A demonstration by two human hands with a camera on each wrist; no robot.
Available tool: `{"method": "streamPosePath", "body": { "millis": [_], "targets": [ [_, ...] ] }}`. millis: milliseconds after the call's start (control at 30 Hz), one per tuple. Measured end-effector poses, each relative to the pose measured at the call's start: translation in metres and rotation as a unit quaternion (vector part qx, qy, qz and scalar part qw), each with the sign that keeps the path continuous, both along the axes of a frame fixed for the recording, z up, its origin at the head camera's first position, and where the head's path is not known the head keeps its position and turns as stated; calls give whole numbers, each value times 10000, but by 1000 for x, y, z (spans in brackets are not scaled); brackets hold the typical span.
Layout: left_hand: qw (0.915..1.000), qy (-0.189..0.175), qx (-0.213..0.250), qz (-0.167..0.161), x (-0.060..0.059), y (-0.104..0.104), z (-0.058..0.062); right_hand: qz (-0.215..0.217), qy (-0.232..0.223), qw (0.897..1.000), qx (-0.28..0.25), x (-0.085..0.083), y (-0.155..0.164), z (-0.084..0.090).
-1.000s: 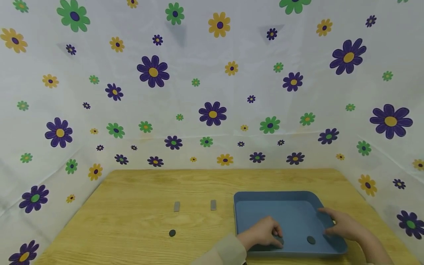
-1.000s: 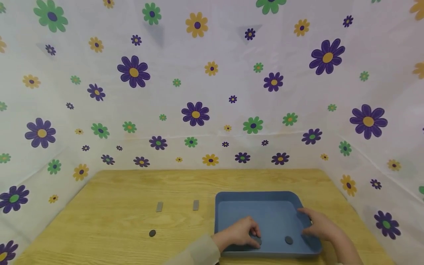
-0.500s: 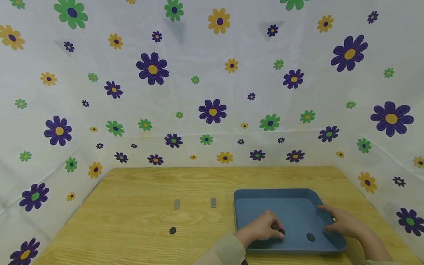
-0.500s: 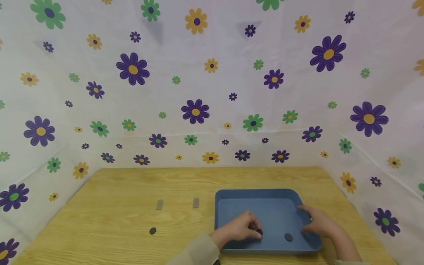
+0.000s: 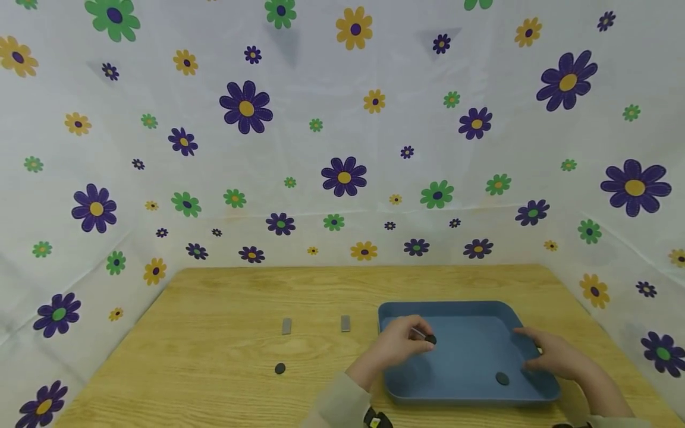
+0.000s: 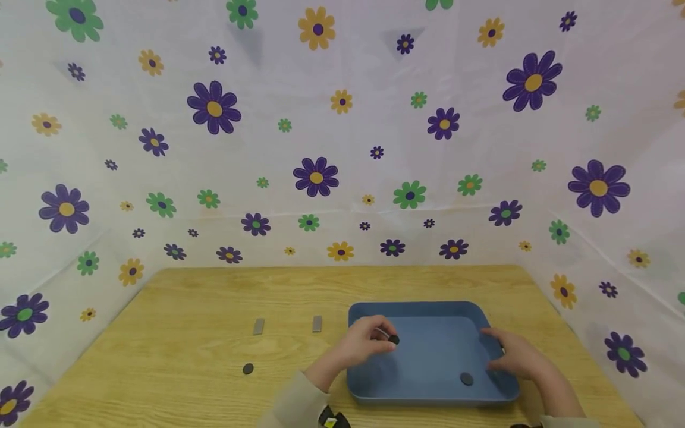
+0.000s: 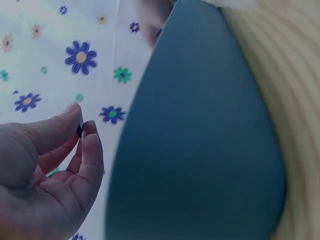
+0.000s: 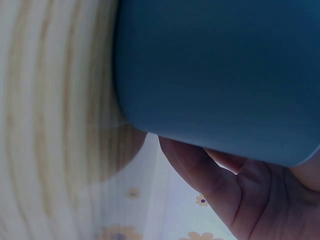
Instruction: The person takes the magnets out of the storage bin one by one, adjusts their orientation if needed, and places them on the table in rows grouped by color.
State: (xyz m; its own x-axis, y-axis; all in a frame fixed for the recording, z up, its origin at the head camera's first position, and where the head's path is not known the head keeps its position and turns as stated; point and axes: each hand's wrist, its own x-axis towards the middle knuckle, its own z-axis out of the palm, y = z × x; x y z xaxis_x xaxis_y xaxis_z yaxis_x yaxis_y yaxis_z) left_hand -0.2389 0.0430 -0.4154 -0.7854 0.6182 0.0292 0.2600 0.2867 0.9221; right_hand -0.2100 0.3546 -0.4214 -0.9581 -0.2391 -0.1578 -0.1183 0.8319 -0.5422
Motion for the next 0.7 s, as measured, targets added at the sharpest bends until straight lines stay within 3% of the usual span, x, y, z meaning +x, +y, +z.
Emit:
{"method": "streamPosePath", "body": {
  "millis": [133,533,700],
  "targets": [
    [9994,206,16,278,-3,-21,0,-10,-33,10000,-3,0,0,1],
    [9905,1113,-541,595,-10,-86,-14,38,-55,10000,11,-2,1,0],
    [9859,1042,-954,899,-10,-116,-16,105,-21,9999,-41,-2,1,-1]
  ]
}}
